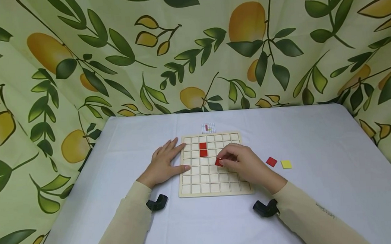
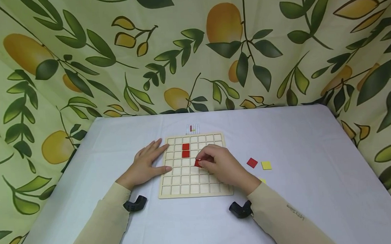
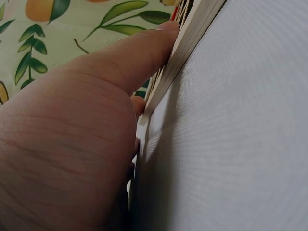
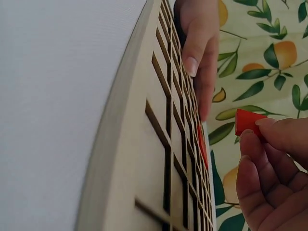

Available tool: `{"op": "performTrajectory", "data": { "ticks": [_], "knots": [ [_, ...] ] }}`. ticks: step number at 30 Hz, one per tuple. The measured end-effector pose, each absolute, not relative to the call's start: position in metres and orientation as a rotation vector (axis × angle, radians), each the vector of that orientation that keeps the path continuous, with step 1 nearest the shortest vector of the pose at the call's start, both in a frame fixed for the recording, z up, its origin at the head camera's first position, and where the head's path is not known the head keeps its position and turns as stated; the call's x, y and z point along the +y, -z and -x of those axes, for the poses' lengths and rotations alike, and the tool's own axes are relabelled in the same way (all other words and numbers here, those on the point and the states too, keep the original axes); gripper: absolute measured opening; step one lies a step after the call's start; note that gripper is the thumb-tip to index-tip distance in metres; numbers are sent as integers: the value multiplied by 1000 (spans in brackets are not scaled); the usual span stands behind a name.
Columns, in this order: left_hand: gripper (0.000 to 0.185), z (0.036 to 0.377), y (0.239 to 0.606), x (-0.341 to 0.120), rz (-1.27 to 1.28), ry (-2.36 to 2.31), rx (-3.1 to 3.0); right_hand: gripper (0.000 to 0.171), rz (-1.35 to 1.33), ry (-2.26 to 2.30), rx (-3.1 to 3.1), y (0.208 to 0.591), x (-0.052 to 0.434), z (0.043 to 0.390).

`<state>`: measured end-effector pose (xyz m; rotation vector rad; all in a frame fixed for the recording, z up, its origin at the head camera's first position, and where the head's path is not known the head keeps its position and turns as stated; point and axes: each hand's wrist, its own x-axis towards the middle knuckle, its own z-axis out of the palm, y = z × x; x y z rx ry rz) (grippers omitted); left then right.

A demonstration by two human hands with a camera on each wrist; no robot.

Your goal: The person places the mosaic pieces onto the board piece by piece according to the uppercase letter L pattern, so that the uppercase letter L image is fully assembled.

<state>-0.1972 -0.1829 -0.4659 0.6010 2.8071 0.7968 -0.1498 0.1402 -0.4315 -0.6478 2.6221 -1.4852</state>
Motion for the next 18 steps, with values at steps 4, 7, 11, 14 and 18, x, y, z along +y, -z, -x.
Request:
{"op": "performTrajectory", "data": {
  "ticks": [4, 7, 11, 14, 18],
  "knots": [
    [95, 197, 466, -184, -605, -786, 2807, 11, 630, 1464, 2581, 431, 121, 160],
    [94, 198, 466, -185, -610, -780, 2808, 10, 605, 1458, 2566, 433, 111, 167],
    [94, 198, 466, -185, -616, -779, 2810, 9, 593, 1456, 2555, 438, 103, 174],
    [94, 198, 465, -185, -618, -781, 2809, 9, 606, 1413, 2568, 443, 99, 178],
    [94, 198, 465, -186, -619, -783, 2806, 12, 627, 1337, 2590, 446, 96, 180]
  ]
}}
